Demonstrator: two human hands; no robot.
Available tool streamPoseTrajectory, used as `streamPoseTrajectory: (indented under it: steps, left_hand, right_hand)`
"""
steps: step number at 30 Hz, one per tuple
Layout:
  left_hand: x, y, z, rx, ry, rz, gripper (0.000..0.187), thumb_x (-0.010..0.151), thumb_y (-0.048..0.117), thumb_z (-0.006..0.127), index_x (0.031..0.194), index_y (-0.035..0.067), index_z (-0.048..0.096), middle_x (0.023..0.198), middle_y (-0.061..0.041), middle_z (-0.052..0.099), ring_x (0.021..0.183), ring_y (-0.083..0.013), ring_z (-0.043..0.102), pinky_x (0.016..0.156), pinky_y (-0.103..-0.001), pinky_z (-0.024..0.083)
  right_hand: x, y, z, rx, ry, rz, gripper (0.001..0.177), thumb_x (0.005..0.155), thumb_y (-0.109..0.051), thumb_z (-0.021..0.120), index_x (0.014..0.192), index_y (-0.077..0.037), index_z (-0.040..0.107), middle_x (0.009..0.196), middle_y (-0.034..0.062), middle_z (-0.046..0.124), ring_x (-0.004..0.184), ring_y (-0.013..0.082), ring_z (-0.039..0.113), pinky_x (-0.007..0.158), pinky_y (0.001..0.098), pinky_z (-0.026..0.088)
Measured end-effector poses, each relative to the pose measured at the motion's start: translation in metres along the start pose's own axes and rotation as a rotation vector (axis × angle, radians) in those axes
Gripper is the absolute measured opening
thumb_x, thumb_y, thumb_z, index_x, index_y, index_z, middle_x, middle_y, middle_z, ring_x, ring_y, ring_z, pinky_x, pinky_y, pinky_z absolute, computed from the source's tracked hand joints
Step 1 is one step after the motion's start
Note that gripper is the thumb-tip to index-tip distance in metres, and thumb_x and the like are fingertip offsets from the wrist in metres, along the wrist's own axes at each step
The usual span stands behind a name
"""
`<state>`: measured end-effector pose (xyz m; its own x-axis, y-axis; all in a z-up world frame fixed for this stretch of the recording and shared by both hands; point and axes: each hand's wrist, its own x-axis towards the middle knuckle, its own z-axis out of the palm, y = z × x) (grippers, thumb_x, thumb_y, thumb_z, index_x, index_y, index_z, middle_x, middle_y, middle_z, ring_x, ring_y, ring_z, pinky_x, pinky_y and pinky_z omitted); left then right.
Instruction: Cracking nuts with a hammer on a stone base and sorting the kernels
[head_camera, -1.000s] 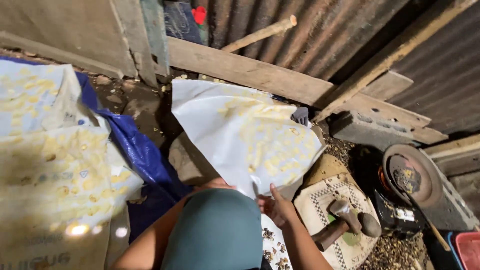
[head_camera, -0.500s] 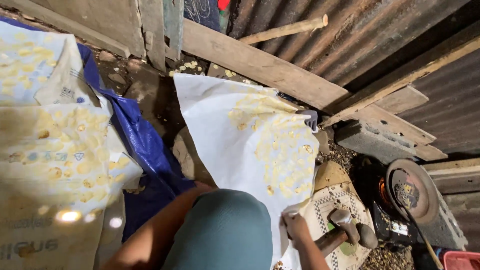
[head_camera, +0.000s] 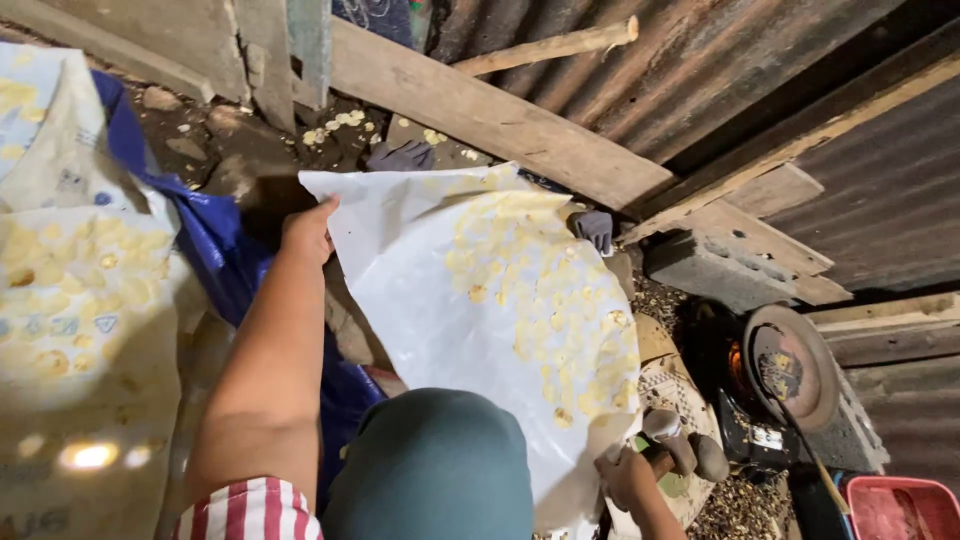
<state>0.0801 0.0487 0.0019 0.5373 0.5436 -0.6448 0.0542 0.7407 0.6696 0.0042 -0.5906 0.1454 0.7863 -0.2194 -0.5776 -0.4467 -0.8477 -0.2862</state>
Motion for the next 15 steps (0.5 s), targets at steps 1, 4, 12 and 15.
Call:
streamPoseTrajectory:
  steps: [1,4,12,15]
  left_hand:
    - [0.019,-0.005,0.006,0.017,0.036,-0.03,0.029,0.089,0.024,0.08,0.108,0.004,0.074,0.098,-0.009,0.076,0.082,-0.0212,0.073,0.069,-0.036,0.063]
    - [-0.005,0.007,0.031,0.022,-0.069,0.248,0.026,0.097,0.022,0.071,0.117,0.005,0.073,0.095,0.002,0.07,0.078,-0.003,0.057,0.07,-0.015,0.049]
    - [-0.178,0.046,-0.104,-0.231,-0.167,0.452,0.029,0.103,0.018,0.061,0.131,0.009,0.065,0.118,-0.004,0.071,0.099,-0.0096,0.068,0.085,-0.021,0.059]
    - [-0.201,0.011,-0.218,-0.311,-0.288,0.542,0.03,0.11,0.017,0.054,0.14,0.016,0.06,0.123,0.002,0.067,0.111,-0.0081,0.063,0.105,-0.032,0.051]
  right_hand:
    - [0.003,0.002,0.003,-0.054,0.002,0.017,0.029,0.094,-0.015,0.066,0.113,0.007,0.069,0.089,0.0187,0.074,0.07,0.0244,0.068,0.068,0.031,0.057]
    - [-0.013,-0.014,0.013,0.152,0.026,0.038,0.02,0.098,-0.005,0.062,0.105,0.013,0.066,0.075,0.0222,0.07,0.056,0.0296,0.069,0.053,0.0354,0.056]
    - [-0.017,-0.062,0.04,0.421,0.017,0.057,0.032,0.103,-0.008,0.054,0.125,0.016,0.051,0.091,0.0299,0.071,0.062,0.0338,0.073,0.049,0.0358,0.057]
    - [-0.058,-0.133,0.032,0.557,0.022,0.032,0.025,0.101,-0.005,0.054,0.117,0.015,0.058,0.09,0.0265,0.07,0.07,0.0331,0.07,0.064,0.0376,0.06]
